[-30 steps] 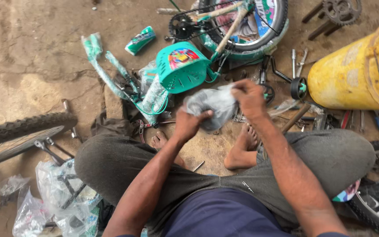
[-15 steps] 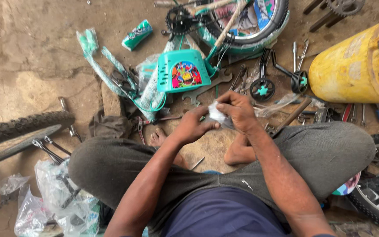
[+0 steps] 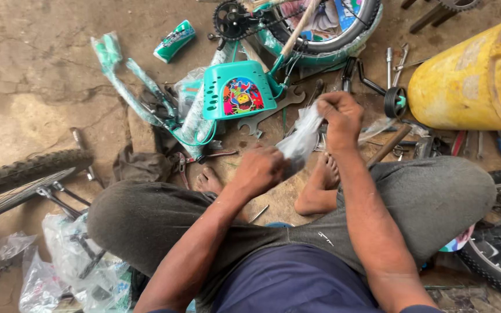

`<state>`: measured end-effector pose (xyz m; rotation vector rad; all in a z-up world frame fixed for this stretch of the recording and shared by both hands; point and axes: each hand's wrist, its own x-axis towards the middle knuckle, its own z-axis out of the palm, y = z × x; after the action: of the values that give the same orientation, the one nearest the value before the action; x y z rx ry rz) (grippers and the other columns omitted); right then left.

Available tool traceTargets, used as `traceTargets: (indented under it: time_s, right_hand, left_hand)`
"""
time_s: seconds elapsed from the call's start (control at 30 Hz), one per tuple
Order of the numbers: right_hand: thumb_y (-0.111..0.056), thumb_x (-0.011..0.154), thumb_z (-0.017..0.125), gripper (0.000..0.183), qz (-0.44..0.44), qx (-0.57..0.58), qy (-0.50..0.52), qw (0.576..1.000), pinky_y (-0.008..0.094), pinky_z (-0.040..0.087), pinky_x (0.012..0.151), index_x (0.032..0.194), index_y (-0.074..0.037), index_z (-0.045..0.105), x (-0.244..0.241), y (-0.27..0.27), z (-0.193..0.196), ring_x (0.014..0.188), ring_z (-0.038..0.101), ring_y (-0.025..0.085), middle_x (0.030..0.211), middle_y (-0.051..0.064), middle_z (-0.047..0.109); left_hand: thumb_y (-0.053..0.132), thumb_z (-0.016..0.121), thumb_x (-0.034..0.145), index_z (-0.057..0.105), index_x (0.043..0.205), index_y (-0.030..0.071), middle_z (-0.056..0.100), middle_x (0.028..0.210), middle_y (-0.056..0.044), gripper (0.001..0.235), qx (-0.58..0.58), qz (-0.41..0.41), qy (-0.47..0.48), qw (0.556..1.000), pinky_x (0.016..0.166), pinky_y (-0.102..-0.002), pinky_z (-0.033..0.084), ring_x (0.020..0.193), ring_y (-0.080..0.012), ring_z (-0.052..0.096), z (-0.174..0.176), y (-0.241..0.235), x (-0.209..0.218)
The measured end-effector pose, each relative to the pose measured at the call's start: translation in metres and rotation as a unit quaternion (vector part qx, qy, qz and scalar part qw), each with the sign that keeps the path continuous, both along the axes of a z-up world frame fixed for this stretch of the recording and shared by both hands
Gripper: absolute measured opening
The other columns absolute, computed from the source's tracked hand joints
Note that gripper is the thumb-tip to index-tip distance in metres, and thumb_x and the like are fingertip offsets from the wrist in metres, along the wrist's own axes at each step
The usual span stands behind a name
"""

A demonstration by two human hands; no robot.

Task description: The person assembles a bicycle wheel hub by inserting a bolt and tightening it with a screwdriver. They then attach a green plastic gear to the hub. Finally, they attach a metal bracket to a green plastic basket using bolts and nuts.

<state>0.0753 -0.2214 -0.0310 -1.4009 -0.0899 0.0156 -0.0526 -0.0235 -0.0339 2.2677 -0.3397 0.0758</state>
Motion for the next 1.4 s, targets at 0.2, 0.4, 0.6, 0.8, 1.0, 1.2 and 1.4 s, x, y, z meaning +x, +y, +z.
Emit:
traceTargets:
  time_s: [0.2,0.4,0.6,0.8,1.0,1.2,1.4]
  right_hand:
    - [0.0,0.092,0.071,0.012,0.095,0.014,0.11,0.989,0.027,0.06,0.071,0.104,0.001,0.069,-0.037,0.032,0.009,0.079,0.07,0.013,0.092,0.008,0.073]
    - [-0.013,0.1,0.071,0.019,0.218,-0.031,0.049,0.974,0.029,0.062,0.068,0.116,-0.002,0.072,-0.054,0.041,0.022,0.079,0.072,0.015,0.093,0.008,0.075]
    - [-0.007,0.088,0.078,0.037,0.216,-0.195,0.016,0.957,0.028,0.059,0.087,0.123,-0.001,0.067,-0.037,0.026,0.038,0.095,0.069,0.014,0.106,0.005,0.072]
    - [0.0,0.087,0.08,0.022,0.179,-0.012,0.092,0.979,0.027,0.061,0.08,0.107,-0.002,0.07,-0.056,0.056,-0.006,0.086,0.07,0.011,0.097,0.006,0.075]
    - [0.007,0.082,0.082,0.018,0.096,0.059,0.073,0.991,0.023,0.055,0.062,0.086,-0.006,0.07,-0.042,0.037,0.009,0.069,0.065,0.008,0.08,0.005,0.07]
    - [0.003,0.082,0.081,0.017,0.072,0.023,0.02,0.997,0.023,0.05,0.05,0.08,-0.008,0.069,-0.041,0.024,0.044,0.058,0.059,0.008,0.073,0.004,0.067]
    - [-0.019,0.093,0.077,0.013,0.205,0.162,0.061,0.963,0.027,0.055,0.066,0.087,-0.009,0.07,-0.032,0.015,0.075,0.073,0.064,0.01,0.081,0.002,0.069]
  left_hand:
    - [0.022,0.078,0.082,0.065,0.103,0.001,0.064,0.093,-0.017,0.032,-0.189,0.114,-0.001,0.975,0.071,-0.046,0.051,0.084,-0.0386,0.064,0.02,0.01,0.011]
    - [0.008,0.07,0.09,0.067,0.104,0.004,0.064,0.094,-0.014,0.014,-0.239,0.116,-0.03,0.964,0.075,-0.039,0.051,0.086,-0.0328,0.064,0.012,0.017,0.017]
    - [0.003,0.063,0.098,0.062,0.099,0.002,0.06,0.086,-0.013,0.002,-0.26,0.168,-0.02,0.951,0.073,-0.037,0.049,0.078,-0.0273,0.06,0.011,0.02,0.021]
    - [0.007,0.062,0.1,0.061,0.099,0.0,0.058,0.085,-0.015,0.008,-0.206,0.183,-0.061,0.959,0.07,-0.04,0.047,0.077,-0.03,0.058,0.019,0.017,0.019]
    - [0.018,0.067,0.102,0.061,0.092,0.001,0.06,0.078,-0.013,0.02,-0.206,0.209,-0.05,0.955,0.064,-0.037,0.048,0.067,-0.0265,0.058,0.024,0.024,0.024]
    - [0.021,0.07,0.101,0.062,0.088,0.002,0.059,0.068,-0.01,0.024,-0.224,0.267,-0.054,0.936,0.061,-0.033,0.046,0.062,-0.0177,0.054,0.024,0.037,0.033]
    - [0.022,0.069,0.103,0.061,0.09,0.001,0.058,0.072,-0.004,0.026,-0.323,0.231,0.003,0.918,0.063,-0.029,0.045,0.069,-0.0095,0.05,0.035,0.044,0.025]
